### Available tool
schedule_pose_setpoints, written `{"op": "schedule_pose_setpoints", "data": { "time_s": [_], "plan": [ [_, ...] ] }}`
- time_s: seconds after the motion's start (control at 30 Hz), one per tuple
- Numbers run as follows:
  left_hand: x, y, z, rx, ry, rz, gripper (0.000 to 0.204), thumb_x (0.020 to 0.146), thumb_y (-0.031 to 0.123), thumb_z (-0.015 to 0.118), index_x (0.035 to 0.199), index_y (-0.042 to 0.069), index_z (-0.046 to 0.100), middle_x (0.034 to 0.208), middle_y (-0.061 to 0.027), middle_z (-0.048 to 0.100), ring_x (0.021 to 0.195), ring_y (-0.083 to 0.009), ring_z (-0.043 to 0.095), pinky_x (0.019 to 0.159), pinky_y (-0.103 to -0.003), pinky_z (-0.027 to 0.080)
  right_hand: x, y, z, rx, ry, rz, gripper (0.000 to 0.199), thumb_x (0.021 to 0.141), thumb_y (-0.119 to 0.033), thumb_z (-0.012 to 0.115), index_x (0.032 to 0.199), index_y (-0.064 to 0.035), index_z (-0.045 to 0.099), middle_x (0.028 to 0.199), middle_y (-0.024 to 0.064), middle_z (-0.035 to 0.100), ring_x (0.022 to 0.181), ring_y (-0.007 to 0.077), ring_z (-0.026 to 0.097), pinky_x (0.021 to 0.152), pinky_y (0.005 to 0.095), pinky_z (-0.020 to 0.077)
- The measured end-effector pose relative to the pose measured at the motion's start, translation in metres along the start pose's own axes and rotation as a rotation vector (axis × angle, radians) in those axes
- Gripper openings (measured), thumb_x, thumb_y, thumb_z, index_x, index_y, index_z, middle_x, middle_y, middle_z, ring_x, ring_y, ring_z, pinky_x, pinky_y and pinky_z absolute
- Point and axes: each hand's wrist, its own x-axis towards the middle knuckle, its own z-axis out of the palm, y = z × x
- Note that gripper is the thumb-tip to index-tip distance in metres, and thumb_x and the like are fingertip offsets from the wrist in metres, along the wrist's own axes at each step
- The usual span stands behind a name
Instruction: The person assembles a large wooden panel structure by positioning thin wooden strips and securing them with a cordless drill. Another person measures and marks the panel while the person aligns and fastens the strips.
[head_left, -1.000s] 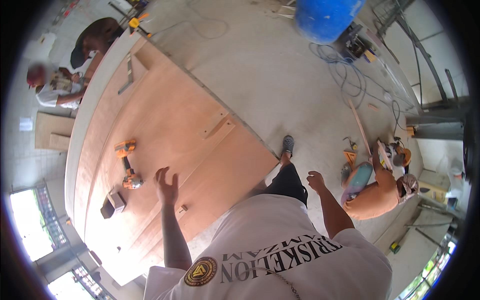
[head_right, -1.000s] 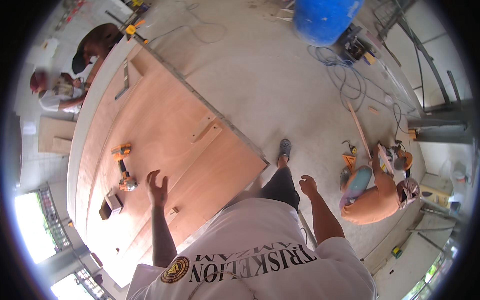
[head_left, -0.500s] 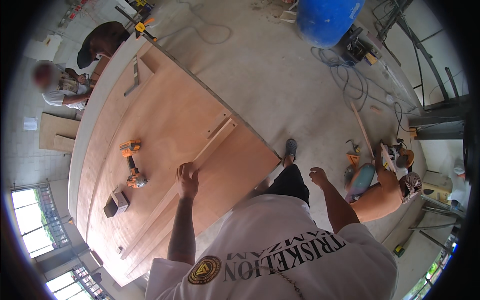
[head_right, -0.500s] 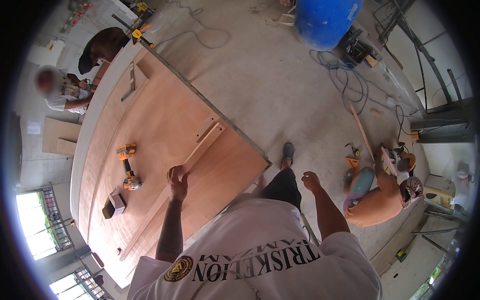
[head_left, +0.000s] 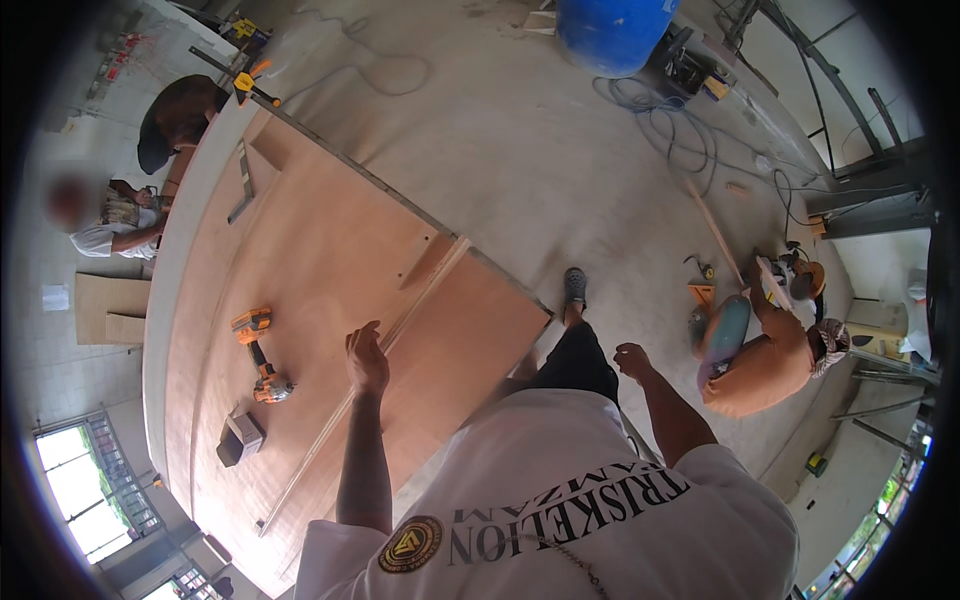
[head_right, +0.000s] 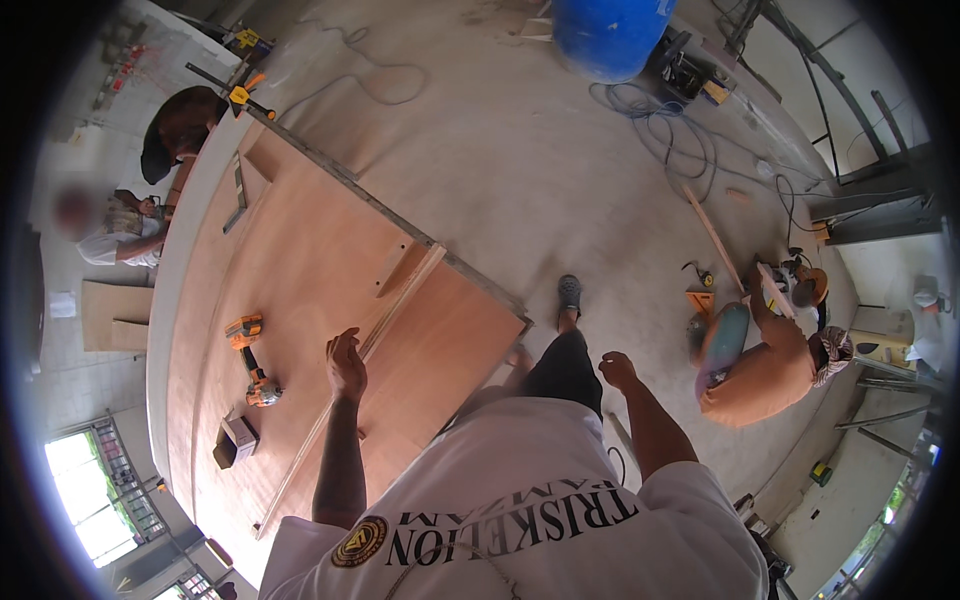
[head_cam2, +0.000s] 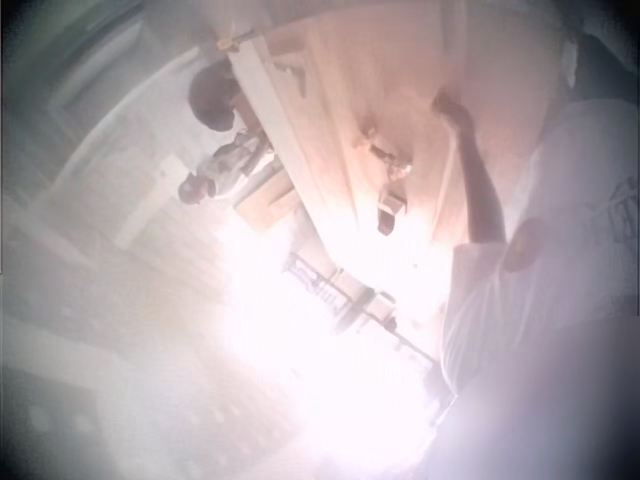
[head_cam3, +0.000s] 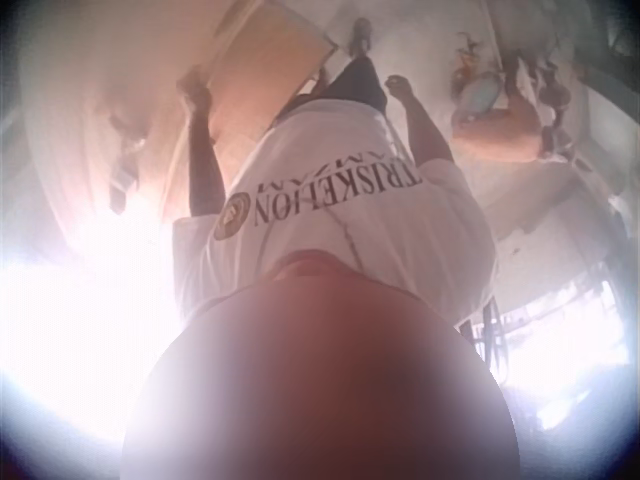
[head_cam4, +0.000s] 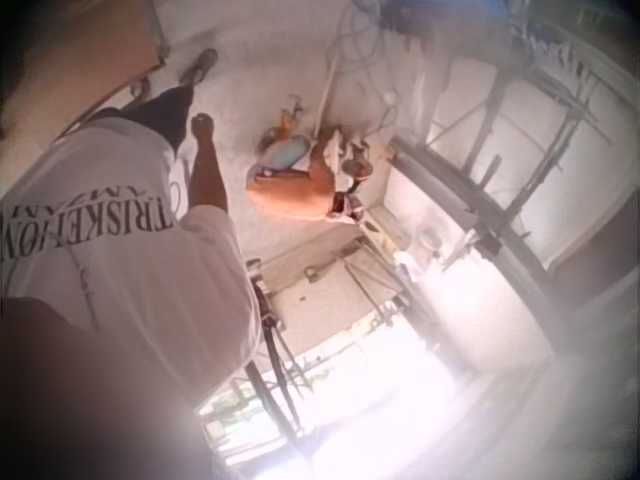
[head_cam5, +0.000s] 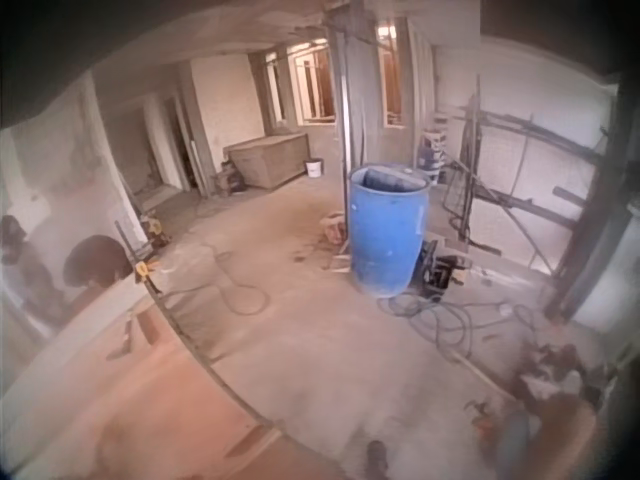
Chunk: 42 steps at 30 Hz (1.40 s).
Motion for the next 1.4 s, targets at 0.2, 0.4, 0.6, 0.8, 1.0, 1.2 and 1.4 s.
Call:
{"op": "schedule_pose_setpoints", "data": {
  "time_s": [0.2, 0.4, 0.6, 0.8, 1.0, 1.2, 1.4],
  "plan": [
    [-0.012, 0.024, 0.009, -0.003, 0.115, 0.157, 0.022, 0.094, 0.008, 0.067, 0.116, 0.005, 0.071, 0.102, -0.014, 0.07, 0.1, -0.0354, 0.064, 0.089, -0.047, 0.051, -0.018, -0.042, -0.03, 0.081, -0.029, 0.218, 0.041, 0.086, -0.026, 0.071, 0.122, -0.0076, 0.075, 0.121, 0.0201, 0.074, 0.115, 0.036, 0.07, 0.102, 0.0425, 0.055],
    [-0.001, 0.002, 0.012, 0.025, 0.089, 0.092, 0.024, 0.091, 0.013, 0.075, 0.113, 0.004, 0.074, 0.103, -0.0133, 0.072, 0.1, -0.036, 0.065, 0.089, -0.045, 0.053, -0.019, -0.047, -0.04, 0.02, 0.012, 0.165, 0.041, 0.086, -0.026, 0.07, 0.121, -0.007, 0.076, 0.125, 0.0209, 0.073, 0.118, 0.0356, 0.069, 0.102, 0.0429, 0.0549],
    [0.014, -0.003, 0.003, -0.006, 0.083, 0.026, 0.026, 0.091, 0.012, 0.075, 0.115, 0.003, 0.073, 0.107, -0.0162, 0.071, 0.101, -0.0369, 0.066, 0.09, -0.047, 0.053, -0.012, -0.053, -0.03, 0.045, -0.009, 0.188, 0.039, 0.086, -0.025, 0.069, 0.12, -0.0071, 0.077, 0.125, 0.0211, 0.073, 0.119, 0.0381, 0.068, 0.105, 0.0431, 0.053],
    [0.007, -0.022, 0.027, 0.044, 0.069, 0.024, 0.027, 0.097, 0.016, 0.069, 0.118, -0.001, 0.067, 0.11, -0.0191, 0.067, 0.103, -0.0402, 0.062, 0.089, -0.052, 0.051, -0.025, -0.123, -0.034, -0.092, -0.021, 0.14, 0.043, 0.089, -0.031, 0.07, 0.126, -0.01, 0.074, 0.13, 0.0205, 0.07, 0.12, 0.036, 0.068, 0.104, 0.0424, 0.0533],
    [0.005, -0.015, 0.011, 0.065, 0.03, 0.048, 0.041, 0.096, 0.018, 0.071, 0.133, 0.002, 0.063, 0.123, -0.0207, 0.065, 0.117, -0.0399, 0.06, 0.099, -0.051, 0.051, -0.021, -0.134, -0.033, -0.121, 0.045, 0.082, 0.043, 0.088, -0.03, 0.07, 0.124, -0.0063, 0.074, 0.123, 0.0201, 0.073, 0.111, 0.0328, 0.072, 0.098, 0.042, 0.056],
    [-0.039, -0.031, -0.046, 0.081, -0.013, -0.101, 0.051, 0.087, 0.014, 0.074, 0.136, 0.009, 0.063, 0.135, -0.0164, 0.061, 0.127, -0.0398, 0.056, 0.107, -0.048, 0.048, -0.026, -0.072, -0.027, 0.206, 0.003, 0.039, 0.04, 0.089, -0.014, 0.065, 0.127, -0.0018, 0.071, 0.107, 0.0148, 0.073, 0.078, 0.027, 0.073, 0.066, 0.038, 0.0594],
    [-0.058, -0.062, -0.066, 0.392, -0.241, -0.089, 0.066, 0.087, -0.002, 0.063, 0.149, 0.016, 0.051, 0.13, -0.0075, 0.064, 0.126, -0.0282, 0.059, 0.109, -0.044, 0.045, -0.035, 0.001, -0.048, 0.351, -0.256, 0.472, 0.018, 0.095, -0.009, 0.057, 0.112, -0.0065, 0.065, 0.081, 0.0055, 0.061, 0.059, 0.0154, 0.054, 0.049, 0.0291, 0.0437]
  ]
}}
